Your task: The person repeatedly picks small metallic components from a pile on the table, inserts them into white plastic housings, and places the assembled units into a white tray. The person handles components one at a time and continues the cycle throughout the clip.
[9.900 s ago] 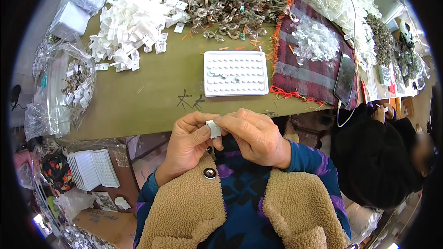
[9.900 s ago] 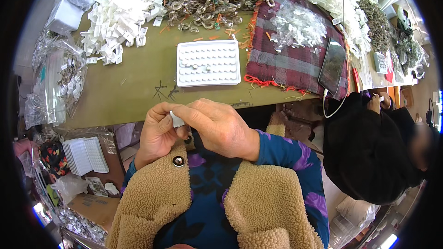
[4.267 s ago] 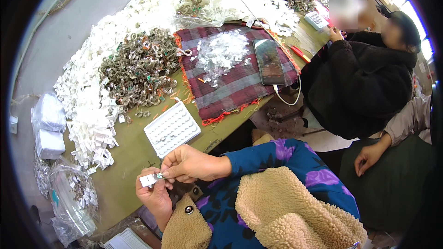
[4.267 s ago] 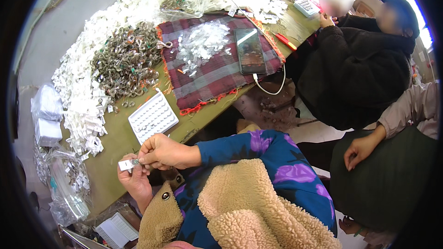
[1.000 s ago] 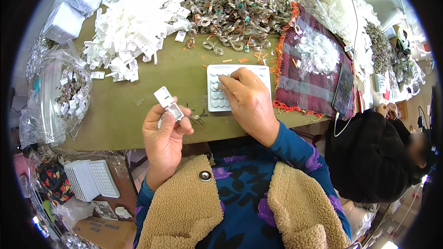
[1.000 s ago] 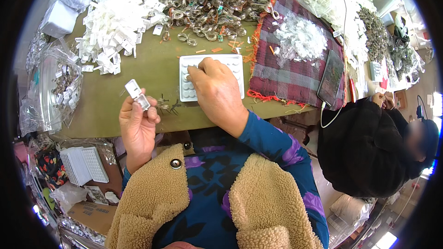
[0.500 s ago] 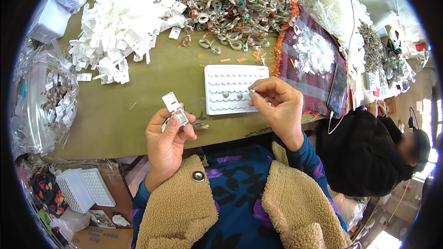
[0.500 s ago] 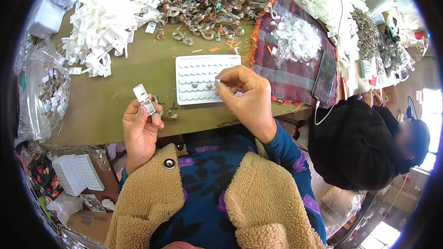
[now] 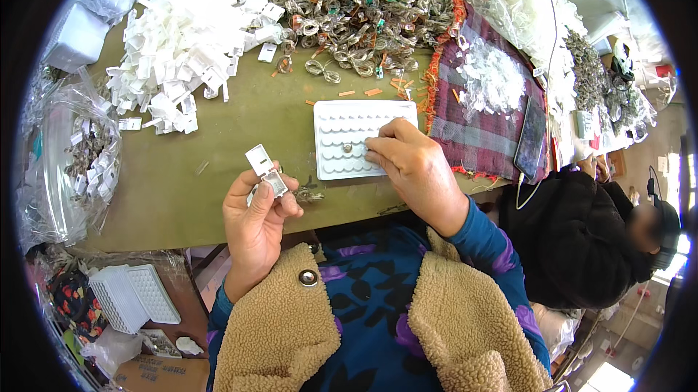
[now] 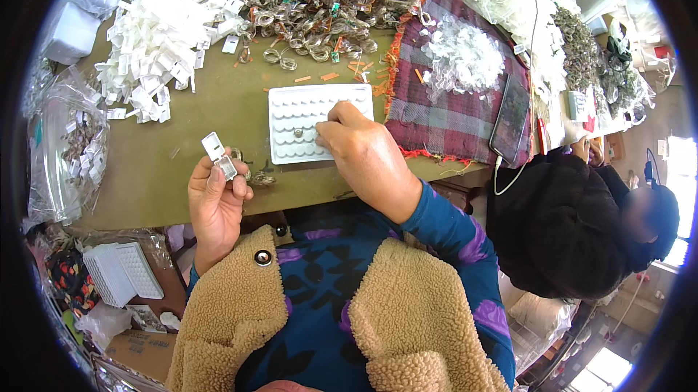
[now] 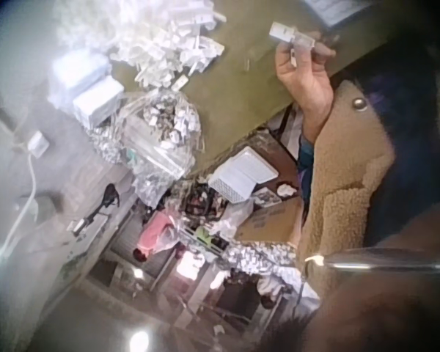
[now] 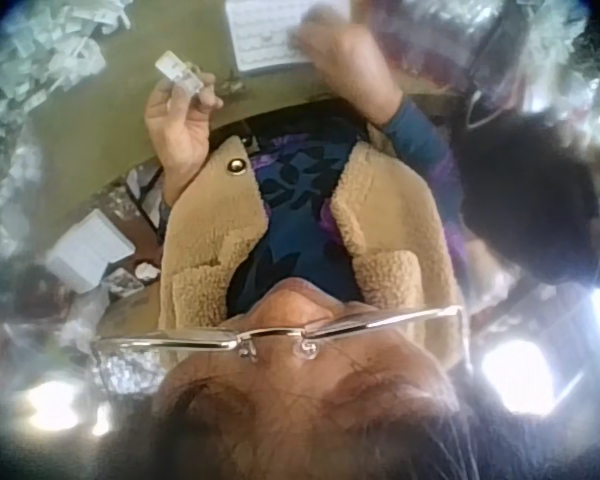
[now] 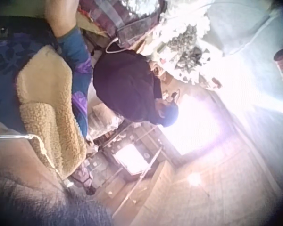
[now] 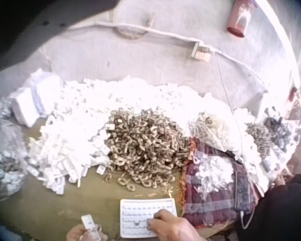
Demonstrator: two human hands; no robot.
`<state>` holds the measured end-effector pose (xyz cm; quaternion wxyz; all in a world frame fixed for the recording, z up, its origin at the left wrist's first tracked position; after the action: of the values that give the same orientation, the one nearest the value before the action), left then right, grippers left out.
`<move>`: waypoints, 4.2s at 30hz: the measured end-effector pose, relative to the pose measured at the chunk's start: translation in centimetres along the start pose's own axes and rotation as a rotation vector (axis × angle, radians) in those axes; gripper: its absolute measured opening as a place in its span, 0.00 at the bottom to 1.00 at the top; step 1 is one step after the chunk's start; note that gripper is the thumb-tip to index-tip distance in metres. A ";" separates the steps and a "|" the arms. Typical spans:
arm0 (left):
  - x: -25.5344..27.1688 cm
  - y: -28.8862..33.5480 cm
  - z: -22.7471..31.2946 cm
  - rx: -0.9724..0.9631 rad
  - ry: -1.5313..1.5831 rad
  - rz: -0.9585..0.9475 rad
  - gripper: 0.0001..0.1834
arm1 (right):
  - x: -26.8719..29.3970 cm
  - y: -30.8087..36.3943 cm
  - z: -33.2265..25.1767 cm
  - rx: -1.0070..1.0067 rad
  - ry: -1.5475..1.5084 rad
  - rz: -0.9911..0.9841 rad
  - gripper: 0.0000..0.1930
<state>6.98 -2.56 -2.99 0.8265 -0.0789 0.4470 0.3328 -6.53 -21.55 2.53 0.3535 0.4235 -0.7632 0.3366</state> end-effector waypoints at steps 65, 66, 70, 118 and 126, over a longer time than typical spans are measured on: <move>-0.8 -0.2 0.6 0.160 -0.007 0.084 0.11 | -2.2 -1.4 -1.5 0.258 0.036 0.217 0.17; -0.7 -0.3 0.6 0.165 -0.015 0.094 0.11 | -2.2 -1.5 -1.6 0.269 0.050 0.217 0.18; -0.5 -0.2 0.5 0.154 -0.008 0.088 0.12 | -2.1 -1.7 -1.7 0.266 0.093 0.210 0.20; -0.7 1.5 0.3 0.206 0.039 0.021 0.11 | -3.9 -0.4 -7.9 0.302 -0.184 0.234 0.11; 0.0 1.5 0.3 0.224 0.104 0.021 0.09 | -3.1 -2.2 -7.4 0.324 -0.372 -0.067 0.13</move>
<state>6.27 -1.31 -2.51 0.8023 0.0015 0.5244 0.2851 -1.44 -15.14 4.33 0.1453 0.5543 -0.7368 0.3589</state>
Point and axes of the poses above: each hand's wrist, its own y-axis away from the middle knuckle, its own x-axis out of the back of the hand, z = x × y, the point moved 3 cm from there along -y, towards the middle knuckle, and after that the axes turned 6 degrees about y, right-handed, at the moved point
